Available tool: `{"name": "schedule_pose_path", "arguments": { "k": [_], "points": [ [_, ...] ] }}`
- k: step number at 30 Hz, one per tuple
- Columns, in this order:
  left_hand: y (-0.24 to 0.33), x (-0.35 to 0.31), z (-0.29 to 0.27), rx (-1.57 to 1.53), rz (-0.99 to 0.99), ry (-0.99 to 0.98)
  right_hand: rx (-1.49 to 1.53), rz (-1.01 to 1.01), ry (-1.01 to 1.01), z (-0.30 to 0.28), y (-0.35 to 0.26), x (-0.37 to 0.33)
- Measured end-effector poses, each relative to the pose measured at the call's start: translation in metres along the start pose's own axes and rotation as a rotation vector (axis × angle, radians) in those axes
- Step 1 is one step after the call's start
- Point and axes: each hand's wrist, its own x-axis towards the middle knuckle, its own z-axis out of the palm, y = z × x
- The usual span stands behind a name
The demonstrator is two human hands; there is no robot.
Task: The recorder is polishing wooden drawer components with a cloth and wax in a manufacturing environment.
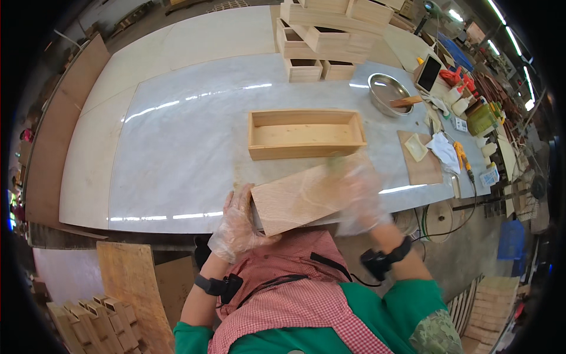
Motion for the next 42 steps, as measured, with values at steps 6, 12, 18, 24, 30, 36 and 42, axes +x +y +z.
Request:
{"name": "schedule_pose_path", "arguments": {
  "k": [6,12,18,24,30,36,42],
  "points": [
    [-0.007,0.003,-0.003,-0.053,-0.014,-0.056,0.038,-0.061,-0.521,-0.043,-0.133,0.085],
    [-0.001,0.003,-0.003,-0.138,-0.010,0.031,-0.420,0.160,-0.237,-0.043,-0.013,0.050],
    [-0.025,-0.005,0.015,0.015,0.051,0.056,0.070,-0.252,-0.583,-0.041,-0.172,0.106],
    [0.000,0.002,-0.003,-0.062,0.052,0.115,0.179,0.118,-0.493,0.014,-0.073,0.052],
    [-0.010,-0.003,-0.001,-0.142,0.035,0.122,-0.015,-0.465,-0.454,-0.038,-0.142,0.103],
    [-0.011,-0.004,0.001,-0.115,0.083,0.183,0.096,-0.149,-0.507,-0.039,-0.156,0.088],
    [-0.007,0.000,-0.008,-0.116,0.100,0.132,0.298,-0.146,-0.285,-0.016,-0.142,0.126]
  ]
}}
